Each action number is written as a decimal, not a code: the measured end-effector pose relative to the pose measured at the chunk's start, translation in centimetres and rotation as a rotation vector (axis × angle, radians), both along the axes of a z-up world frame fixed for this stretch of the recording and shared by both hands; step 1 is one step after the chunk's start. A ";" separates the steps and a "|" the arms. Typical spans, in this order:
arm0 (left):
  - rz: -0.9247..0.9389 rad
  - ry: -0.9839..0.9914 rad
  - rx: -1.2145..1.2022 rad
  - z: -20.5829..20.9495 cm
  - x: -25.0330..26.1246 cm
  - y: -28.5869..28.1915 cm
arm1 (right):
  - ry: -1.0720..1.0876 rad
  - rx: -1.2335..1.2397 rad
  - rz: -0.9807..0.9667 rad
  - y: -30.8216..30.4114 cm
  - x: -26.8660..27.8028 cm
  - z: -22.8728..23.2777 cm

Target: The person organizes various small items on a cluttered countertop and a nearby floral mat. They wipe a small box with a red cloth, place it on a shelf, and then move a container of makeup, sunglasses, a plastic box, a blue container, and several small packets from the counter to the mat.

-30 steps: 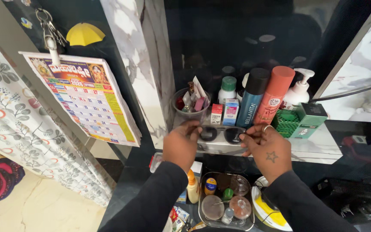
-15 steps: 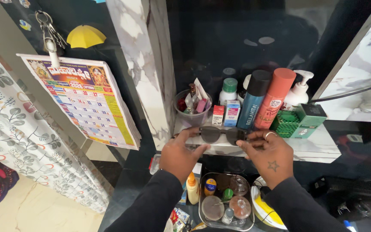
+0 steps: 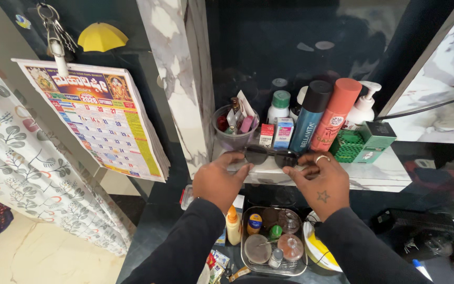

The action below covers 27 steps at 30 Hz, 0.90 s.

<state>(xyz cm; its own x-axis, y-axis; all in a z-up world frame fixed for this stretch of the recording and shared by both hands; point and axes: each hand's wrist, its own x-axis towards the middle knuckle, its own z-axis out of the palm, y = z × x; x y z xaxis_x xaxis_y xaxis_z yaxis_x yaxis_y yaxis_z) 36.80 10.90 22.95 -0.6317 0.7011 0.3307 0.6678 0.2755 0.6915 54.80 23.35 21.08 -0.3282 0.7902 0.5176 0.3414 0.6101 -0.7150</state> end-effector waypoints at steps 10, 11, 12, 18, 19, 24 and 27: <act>-0.051 0.199 0.122 -1.4 -0.3 -0.1 | -0.010 -0.093 0.031 -0.1 0.4 -0.4; -0.046 0.197 0.109 -1.6 -0.4 -0.2 | 0.013 -0.077 0.059 -0.1 0.5 -0.6; -0.041 0.195 0.097 -1.7 -0.4 -0.4 | 0.036 -0.060 0.087 0.0 0.6 -0.8; -0.001 0.234 0.052 -1.3 -0.4 -0.8 | 0.040 -0.030 0.100 -0.1 0.8 -0.9; -0.009 0.257 0.053 -1.2 -0.4 -0.9 | 0.038 -0.023 0.103 -0.2 0.8 -0.8; -0.012 0.220 0.001 -0.6 -0.1 -0.9 | 0.025 -0.074 0.085 -0.3 1.0 -0.8; -0.006 0.213 0.015 -0.9 -0.1 -0.9 | 0.049 -0.028 0.118 -0.3 1.0 -0.9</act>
<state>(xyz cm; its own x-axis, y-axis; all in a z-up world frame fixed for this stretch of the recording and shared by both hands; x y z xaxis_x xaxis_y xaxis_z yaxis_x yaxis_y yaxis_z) 36.71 10.00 22.10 -0.5420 0.6985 0.4672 0.8011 0.2617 0.5382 55.83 23.10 20.23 -0.3945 0.7621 0.5134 0.2322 0.6233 -0.7467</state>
